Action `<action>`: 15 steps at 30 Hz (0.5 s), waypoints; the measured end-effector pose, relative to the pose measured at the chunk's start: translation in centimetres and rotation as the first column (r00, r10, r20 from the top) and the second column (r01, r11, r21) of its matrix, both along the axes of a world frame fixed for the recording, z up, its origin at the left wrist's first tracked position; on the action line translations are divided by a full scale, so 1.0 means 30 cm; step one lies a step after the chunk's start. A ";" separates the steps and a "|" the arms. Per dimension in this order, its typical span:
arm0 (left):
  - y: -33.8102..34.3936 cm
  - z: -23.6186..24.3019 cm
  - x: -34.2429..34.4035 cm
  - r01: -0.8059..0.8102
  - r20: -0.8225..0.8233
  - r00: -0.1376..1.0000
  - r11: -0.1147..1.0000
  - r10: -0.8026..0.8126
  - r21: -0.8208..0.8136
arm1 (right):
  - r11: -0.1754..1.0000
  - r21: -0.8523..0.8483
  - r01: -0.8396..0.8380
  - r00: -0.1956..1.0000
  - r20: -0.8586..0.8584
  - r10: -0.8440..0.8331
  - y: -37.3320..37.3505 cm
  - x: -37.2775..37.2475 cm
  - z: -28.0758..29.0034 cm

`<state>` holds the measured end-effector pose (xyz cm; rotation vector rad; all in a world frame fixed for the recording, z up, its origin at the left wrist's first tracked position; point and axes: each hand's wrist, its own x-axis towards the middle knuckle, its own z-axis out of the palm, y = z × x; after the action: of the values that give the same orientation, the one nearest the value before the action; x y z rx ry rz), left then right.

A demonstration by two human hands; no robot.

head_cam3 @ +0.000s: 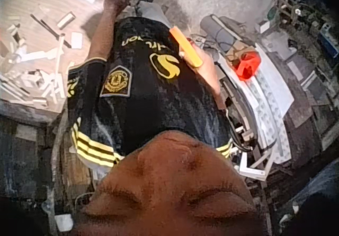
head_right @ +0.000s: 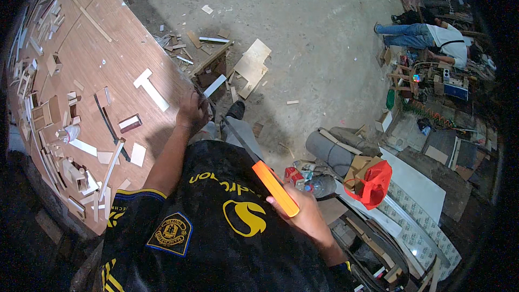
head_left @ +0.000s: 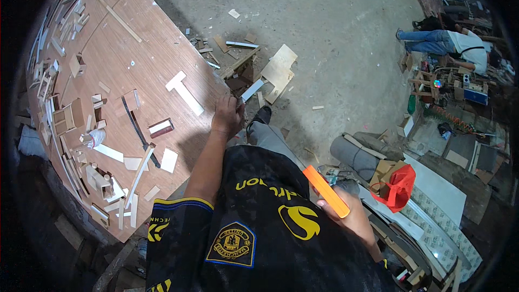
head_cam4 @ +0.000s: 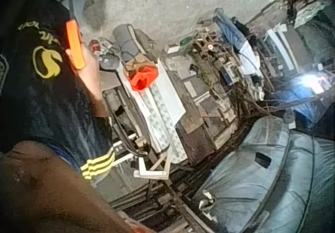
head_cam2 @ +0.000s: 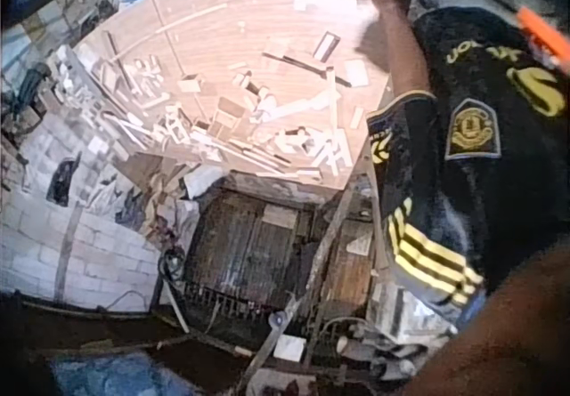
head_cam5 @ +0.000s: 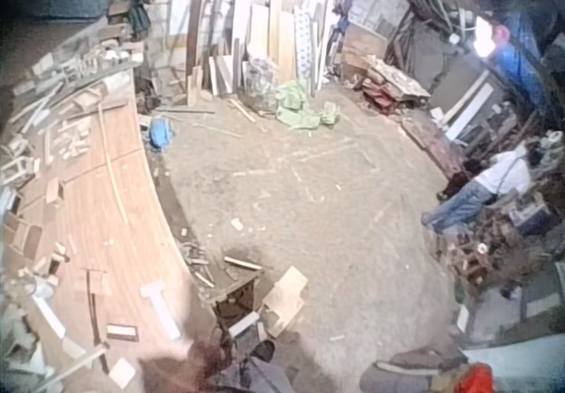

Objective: The person is sawing a piece of wood and then sanding it with sandpaper.

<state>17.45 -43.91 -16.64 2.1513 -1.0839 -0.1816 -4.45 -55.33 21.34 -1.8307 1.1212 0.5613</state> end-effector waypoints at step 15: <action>0.012 -0.034 0.004 0.019 0.010 1.000 1.000 -0.019 0.010 | 0.991 -0.004 -0.135 0.991 -0.013 0.134 -0.043 0.099 0.038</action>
<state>17.56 -43.54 -17.65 2.1531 -1.1118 -0.1857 -1.50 -56.62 22.49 -1.9196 1.0135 0.6495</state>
